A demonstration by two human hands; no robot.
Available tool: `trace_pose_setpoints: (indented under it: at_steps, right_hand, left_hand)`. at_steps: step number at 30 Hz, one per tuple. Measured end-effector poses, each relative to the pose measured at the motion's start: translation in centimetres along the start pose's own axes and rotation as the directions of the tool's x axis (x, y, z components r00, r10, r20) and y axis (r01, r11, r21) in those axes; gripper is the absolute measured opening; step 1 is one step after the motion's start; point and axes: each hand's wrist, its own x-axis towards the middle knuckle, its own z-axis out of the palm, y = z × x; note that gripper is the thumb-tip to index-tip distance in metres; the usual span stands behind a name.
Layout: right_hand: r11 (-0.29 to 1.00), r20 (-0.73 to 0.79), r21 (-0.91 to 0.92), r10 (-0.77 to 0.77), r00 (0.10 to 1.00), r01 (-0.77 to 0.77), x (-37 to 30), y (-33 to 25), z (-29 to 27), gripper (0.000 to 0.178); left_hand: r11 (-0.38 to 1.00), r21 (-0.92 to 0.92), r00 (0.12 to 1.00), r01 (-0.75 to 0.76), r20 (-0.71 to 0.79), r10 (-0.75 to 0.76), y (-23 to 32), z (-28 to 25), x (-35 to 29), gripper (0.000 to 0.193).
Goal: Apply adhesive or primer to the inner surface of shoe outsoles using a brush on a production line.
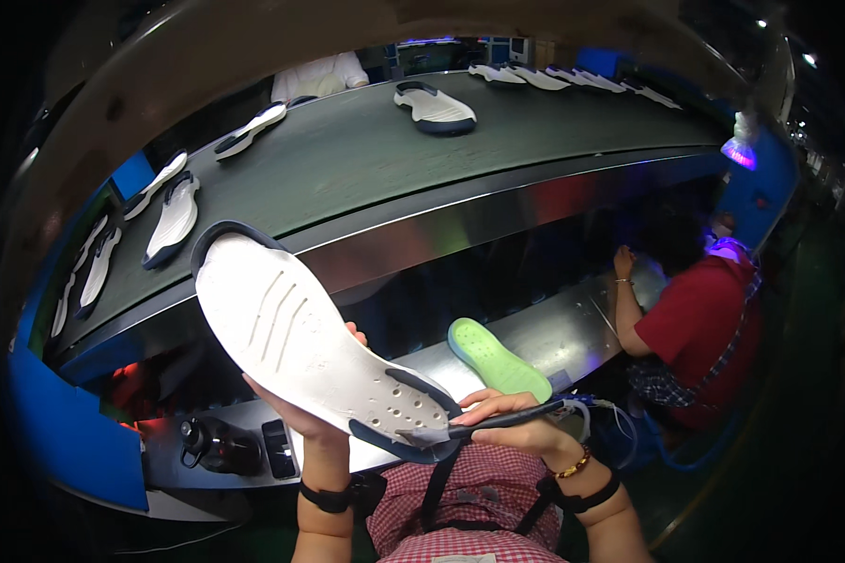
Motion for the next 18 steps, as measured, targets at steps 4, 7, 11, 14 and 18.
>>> trace_pose_setpoints:
  at_steps: [4, 7, 11, 14, 18]
  right_hand:
    - [0.993, -0.035, 0.103, -0.053, 0.998, 0.057, -0.2, -1.3, 0.7, 0.025]
    - [0.831, -0.123, 0.555, 0.051, 0.991, 0.026, 0.3, -0.9, 3.6, 0.023]
    - [0.855, -0.175, 0.518, 0.141, 0.975, -0.031, 0.2, -1.2, 4.4, 0.024]
    - [0.987, -0.031, 0.041, 0.156, 0.987, -0.155, 0.2, -4.4, 3.3, 0.024]
    - [0.989, 0.289, 0.093, 0.084, 0.954, -0.115, 0.3, -4.7, 1.0, 0.024]
  left_hand:
    - [0.995, 0.099, 1.000, -0.011, -0.017, 0.013, -0.1, 0.6, -0.2, 0.102]
    - [0.997, 0.064, 0.981, 0.030, 0.187, -0.042, -1.7, 0.1, -2.2, 0.101]
    - [0.990, 0.000, 0.975, 0.138, 0.174, -0.135, -3.6, -1.5, -3.3, 0.101]
    - [0.952, 0.113, 0.940, 0.286, 0.157, -0.301, -3.1, -4.9, -3.6, 0.091]
    - [0.890, 0.212, 0.894, 0.404, 0.114, -0.433, -2.8, -4.7, -3.4, 0.096]
